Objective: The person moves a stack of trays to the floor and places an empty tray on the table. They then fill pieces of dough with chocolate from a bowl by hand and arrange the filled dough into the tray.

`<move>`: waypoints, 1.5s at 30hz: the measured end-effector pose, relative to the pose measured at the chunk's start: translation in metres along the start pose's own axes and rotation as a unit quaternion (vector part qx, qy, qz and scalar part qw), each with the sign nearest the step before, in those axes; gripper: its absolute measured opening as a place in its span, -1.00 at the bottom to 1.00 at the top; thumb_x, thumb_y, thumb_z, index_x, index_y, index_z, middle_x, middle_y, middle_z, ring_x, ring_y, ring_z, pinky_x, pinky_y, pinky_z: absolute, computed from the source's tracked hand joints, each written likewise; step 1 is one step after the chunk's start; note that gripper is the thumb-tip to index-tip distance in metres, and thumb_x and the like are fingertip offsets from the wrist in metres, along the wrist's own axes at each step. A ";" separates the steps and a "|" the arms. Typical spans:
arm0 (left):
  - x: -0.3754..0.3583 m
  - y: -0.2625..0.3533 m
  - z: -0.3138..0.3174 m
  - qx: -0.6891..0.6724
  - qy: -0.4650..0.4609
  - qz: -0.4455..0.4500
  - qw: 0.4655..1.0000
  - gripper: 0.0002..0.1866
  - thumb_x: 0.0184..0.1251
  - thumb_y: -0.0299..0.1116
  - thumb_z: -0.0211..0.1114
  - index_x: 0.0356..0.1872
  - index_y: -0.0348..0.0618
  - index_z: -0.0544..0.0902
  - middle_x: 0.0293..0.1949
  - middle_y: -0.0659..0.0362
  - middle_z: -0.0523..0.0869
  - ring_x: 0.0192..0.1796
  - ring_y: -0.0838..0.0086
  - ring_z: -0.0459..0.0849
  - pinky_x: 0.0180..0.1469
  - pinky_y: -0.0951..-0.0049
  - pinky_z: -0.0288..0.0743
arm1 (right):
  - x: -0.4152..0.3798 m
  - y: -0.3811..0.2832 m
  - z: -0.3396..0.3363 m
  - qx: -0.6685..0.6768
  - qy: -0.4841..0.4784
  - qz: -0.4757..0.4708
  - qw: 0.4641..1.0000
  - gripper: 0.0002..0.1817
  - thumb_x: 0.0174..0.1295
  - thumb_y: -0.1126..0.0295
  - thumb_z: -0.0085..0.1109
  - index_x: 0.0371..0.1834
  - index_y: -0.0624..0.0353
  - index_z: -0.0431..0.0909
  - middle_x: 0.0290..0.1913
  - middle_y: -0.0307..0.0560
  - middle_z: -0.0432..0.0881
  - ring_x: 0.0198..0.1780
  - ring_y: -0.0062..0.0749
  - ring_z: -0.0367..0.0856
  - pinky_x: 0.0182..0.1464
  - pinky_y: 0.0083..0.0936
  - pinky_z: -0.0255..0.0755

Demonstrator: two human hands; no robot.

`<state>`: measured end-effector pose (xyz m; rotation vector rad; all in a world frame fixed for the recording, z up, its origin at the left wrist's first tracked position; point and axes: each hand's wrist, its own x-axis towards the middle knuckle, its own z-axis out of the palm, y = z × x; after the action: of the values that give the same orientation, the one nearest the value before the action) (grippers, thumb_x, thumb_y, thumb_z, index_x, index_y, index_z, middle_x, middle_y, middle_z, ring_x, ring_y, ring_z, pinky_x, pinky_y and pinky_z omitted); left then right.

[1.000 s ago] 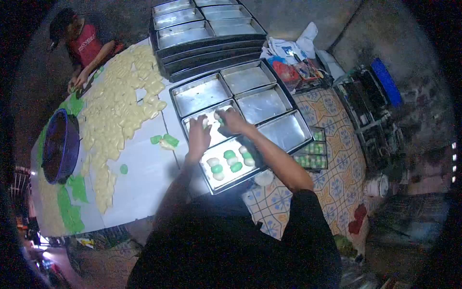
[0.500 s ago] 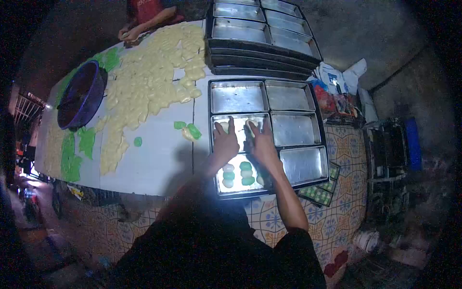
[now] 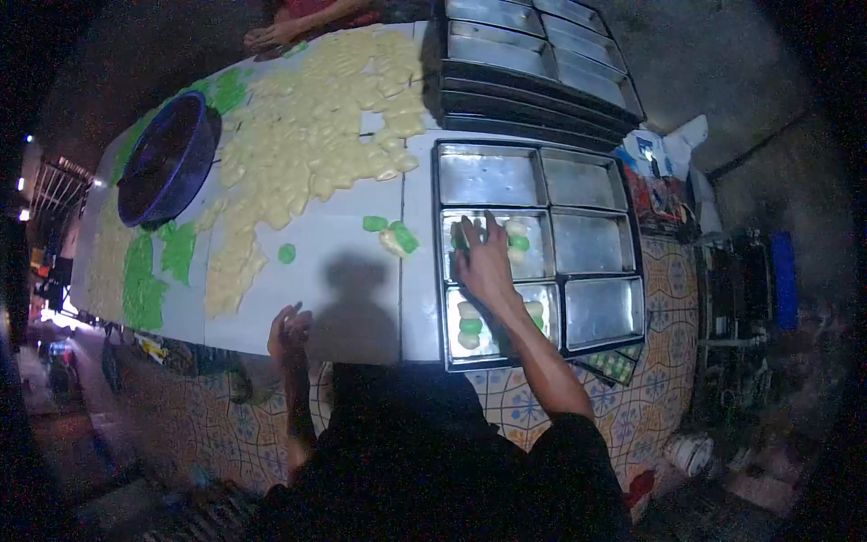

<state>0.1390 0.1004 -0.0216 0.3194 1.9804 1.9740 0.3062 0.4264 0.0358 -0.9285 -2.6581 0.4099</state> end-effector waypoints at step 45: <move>0.466 0.182 -0.220 0.146 -0.114 0.096 0.978 -0.29 0.50 0.17 -0.29 0.24 -0.27 0.46 0.06 -0.06 0.64 0.07 0.18 0.61 0.21 0.19 0.37 | 0.116 -0.395 0.142 0.677 -0.179 0.023 0.713 0.31 -0.20 -0.43 0.30 0.56 -0.15 -0.22 0.42 -0.12 0.12 0.27 -0.34 0.28 0.08 -0.34 0.36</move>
<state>-0.3874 0.0777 0.1240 0.7995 2.1509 1.6557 -0.0511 0.1803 0.0683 -0.3607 -1.6661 2.2600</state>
